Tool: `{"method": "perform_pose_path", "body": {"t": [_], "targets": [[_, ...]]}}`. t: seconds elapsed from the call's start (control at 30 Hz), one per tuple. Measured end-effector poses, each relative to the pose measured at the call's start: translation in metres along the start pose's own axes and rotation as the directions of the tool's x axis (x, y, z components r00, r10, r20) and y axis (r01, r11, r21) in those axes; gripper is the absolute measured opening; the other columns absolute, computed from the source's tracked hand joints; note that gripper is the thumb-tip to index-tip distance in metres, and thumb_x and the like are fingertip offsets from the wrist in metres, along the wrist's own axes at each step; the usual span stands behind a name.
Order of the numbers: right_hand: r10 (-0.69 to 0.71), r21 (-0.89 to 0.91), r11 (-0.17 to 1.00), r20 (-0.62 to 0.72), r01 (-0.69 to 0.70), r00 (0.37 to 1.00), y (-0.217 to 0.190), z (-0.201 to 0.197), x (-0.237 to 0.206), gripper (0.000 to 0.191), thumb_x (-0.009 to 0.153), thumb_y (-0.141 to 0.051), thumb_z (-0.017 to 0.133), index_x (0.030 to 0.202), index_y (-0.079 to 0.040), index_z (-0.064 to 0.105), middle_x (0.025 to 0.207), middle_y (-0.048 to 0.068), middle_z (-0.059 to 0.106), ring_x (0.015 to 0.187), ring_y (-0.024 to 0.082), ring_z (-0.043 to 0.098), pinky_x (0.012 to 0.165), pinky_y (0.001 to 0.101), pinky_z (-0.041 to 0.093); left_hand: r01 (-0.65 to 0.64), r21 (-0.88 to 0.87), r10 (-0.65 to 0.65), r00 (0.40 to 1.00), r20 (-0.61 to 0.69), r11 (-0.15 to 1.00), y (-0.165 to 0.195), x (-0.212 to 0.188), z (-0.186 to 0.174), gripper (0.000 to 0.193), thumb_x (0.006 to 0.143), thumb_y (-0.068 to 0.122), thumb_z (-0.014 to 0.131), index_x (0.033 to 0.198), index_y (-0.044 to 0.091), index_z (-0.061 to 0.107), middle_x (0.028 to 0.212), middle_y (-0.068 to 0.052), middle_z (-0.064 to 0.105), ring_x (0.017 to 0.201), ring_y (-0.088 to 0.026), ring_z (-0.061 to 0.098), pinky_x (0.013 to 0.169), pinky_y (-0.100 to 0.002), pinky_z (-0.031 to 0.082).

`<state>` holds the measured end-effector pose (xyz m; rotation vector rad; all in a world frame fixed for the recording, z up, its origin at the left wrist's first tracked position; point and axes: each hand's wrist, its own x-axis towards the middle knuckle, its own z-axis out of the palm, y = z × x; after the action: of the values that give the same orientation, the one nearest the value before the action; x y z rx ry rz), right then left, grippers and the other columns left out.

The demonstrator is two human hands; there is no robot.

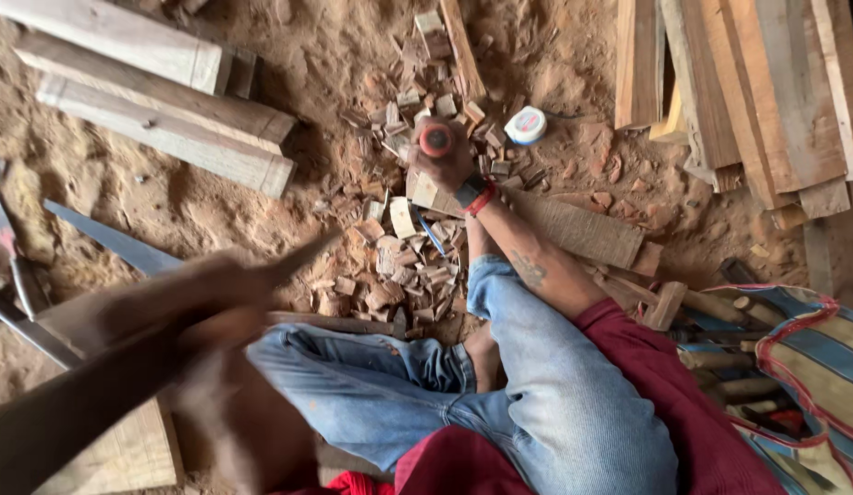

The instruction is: The person sits on the ground and uses a chisel and mallet to carve a small wooden block. They repeatedly strike the chisel to remove wood chips, occasionally adjusting the block's position.

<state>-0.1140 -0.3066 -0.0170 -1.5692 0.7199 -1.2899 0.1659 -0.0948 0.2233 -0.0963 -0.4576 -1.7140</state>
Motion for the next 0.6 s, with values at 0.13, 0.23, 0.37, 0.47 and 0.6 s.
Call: {"method": "perform_pose_path", "body": {"t": [0.13,0.23,0.37,0.47,0.6], "targets": [[0.03,-0.072,0.997,0.052,-0.027,0.998,-0.004,0.005,0.0,0.02,0.085,-0.018,0.075,0.077,-0.013,0.057,0.071,-0.001,0.061,0.065,0.012,0.06,0.067,0.0317,0.052,-0.349,0.934,0.591,0.77,0.24,0.075,0.061,0.012,0.049,0.012,0.099,0.008,0.064,0.109,0.002,0.063,0.096,-0.011,0.065,0.088,-0.025,0.06,0.075,-0.037,0.05],[0.019,-0.076,0.997,0.076,-0.013,0.997,-0.006,0.004,0.002,0.018,0.085,-0.019,0.073,0.078,-0.013,0.057,0.071,-0.001,0.061,0.065,0.013,0.06,0.066,0.0324,0.051,0.205,0.655,0.589,0.677,0.441,-0.727,0.055,0.038,0.02,0.015,0.101,0.009,0.061,0.113,0.002,0.061,0.094,-0.012,0.065,0.084,-0.025,0.063,0.07,-0.037,0.054],[0.04,-0.111,0.993,0.094,-0.029,0.995,-0.007,0.0,-0.002,0.02,0.085,-0.021,0.074,0.078,-0.013,0.058,0.07,-0.001,0.061,0.064,0.013,0.06,0.064,0.0326,0.05,0.184,0.064,0.177,0.978,-0.108,-0.981,-0.03,0.067,-0.065,0.018,0.103,0.01,0.056,0.119,0.001,0.058,0.092,-0.013,0.066,0.078,-0.025,0.067,0.063,-0.036,0.059],[0.062,-0.053,0.997,0.105,-0.057,0.993,-0.007,0.001,-0.009,0.021,0.084,-0.022,0.077,0.077,-0.013,0.059,0.069,-0.001,0.061,0.063,0.012,0.06,0.063,0.0319,0.051,0.493,0.6,-0.032,0.755,-0.654,-0.63,-0.093,0.071,-0.092,0.033,0.098,0.017,0.062,0.126,0.002,0.056,0.076,-0.007,0.063,0.063,-0.024,0.065,0.055,-0.041,0.056],[0.096,-0.027,0.995,0.136,-0.093,0.986,-0.002,-0.002,-0.008,0.023,0.083,-0.024,0.08,0.076,-0.013,0.06,0.069,-0.002,0.062,0.062,0.012,0.06,0.06,0.0311,0.051,0.284,0.844,0.225,0.954,-0.2,-0.454,-0.119,0.073,-0.062,0.034,0.087,0.014,0.083,0.108,0.003,0.059,0.073,-0.01,0.064,0.064,-0.016,0.062,0.055,-0.034,0.052]]}}
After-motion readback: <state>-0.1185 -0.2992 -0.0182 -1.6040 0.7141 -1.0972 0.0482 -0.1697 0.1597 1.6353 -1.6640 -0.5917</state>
